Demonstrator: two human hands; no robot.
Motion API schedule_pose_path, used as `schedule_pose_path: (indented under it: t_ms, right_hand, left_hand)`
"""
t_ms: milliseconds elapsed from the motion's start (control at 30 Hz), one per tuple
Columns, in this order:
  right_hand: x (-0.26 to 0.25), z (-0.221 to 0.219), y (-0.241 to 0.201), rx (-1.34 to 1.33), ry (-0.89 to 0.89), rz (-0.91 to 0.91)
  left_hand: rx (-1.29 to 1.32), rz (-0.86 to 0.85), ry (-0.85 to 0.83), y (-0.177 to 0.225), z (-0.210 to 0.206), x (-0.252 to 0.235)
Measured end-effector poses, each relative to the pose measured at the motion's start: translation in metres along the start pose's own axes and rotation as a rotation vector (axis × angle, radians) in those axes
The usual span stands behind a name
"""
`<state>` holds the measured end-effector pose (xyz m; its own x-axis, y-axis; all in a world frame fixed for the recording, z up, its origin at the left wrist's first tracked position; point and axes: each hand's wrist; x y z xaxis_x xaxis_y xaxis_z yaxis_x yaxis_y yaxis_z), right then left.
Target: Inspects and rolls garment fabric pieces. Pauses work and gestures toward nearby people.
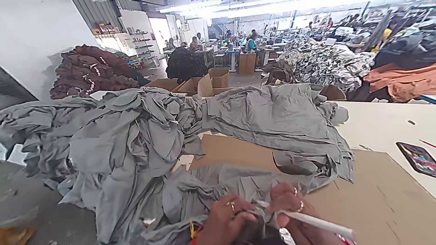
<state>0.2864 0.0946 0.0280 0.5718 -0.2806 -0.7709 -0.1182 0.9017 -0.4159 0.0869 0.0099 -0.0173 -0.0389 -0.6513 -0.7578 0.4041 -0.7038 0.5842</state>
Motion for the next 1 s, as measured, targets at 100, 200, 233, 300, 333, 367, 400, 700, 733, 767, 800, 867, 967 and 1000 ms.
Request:
schedule_pose_path:
  t_ms: [100,200,233,300,333,367,400,700,733,767,800,867,967,1000]
  right_hand:
    - [0.005,-0.004,0.005,-0.073,0.093,-0.029]
    - [0.01,-0.003,0.006,-0.104,0.065,-0.055]
    - [0.012,-0.003,0.006,-0.112,0.06,-0.067]
    - [0.015,-0.004,0.004,-0.117,0.057,-0.086]
    - [0.016,-0.004,0.005,-0.116,0.055,-0.09]
    - [0.017,-0.004,0.005,-0.113,0.05,-0.091]
    - [0.017,-0.005,0.006,-0.109,0.044,-0.092]
    - [0.019,-0.006,0.009,-0.123,0.067,-0.088]
    - [0.018,-0.006,0.01,-0.125,0.062,-0.09]
    - [0.018,-0.006,0.01,-0.127,0.05,-0.096]
    - [0.017,-0.006,0.011,-0.123,0.038,-0.1]
    - [0.016,-0.007,0.011,-0.071,0.017,-0.1]
    - [0.013,-0.009,0.01,0.113,-0.017,-0.113]
    - [0.012,-0.011,0.01,0.183,-0.031,-0.116]
  left_hand:
    - [-0.067,0.026,0.032,0.001,-0.001,0.0]
    - [-0.118,0.04,0.041,0.002,0.0,-0.001]
    - [-0.125,0.037,0.044,0.001,0.001,0.0]
    - [-0.121,0.028,0.055,0.0,0.001,0.0]
    - [-0.123,0.02,0.059,-0.001,0.0,0.001]
    - [-0.126,0.016,0.057,0.0,0.001,0.001]
    - [-0.135,0.013,0.053,0.001,0.001,0.001]
    - [-0.19,-0.037,0.045,0.002,0.002,0.001]
    - [-0.193,-0.041,0.049,0.002,0.002,0.002]
    - [-0.198,-0.045,0.05,0.001,0.002,0.002]
    - [-0.206,-0.049,0.048,0.0,0.002,0.003]
    - [-0.231,-0.054,0.04,-0.001,0.002,0.005]
    - [-0.275,-0.031,0.029,-0.002,0.001,0.011]
    - [-0.278,-0.012,0.024,-0.002,-0.001,0.013]
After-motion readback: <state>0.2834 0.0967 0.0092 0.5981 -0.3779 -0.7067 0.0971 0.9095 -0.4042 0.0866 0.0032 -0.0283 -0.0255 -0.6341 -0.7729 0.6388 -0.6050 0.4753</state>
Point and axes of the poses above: each hand's wrist, its own x-axis away from the middle knuckle, its own z-axis out of the back of the hand, y = z × x, and after that the axes turned 9 degrees about x, right-handed
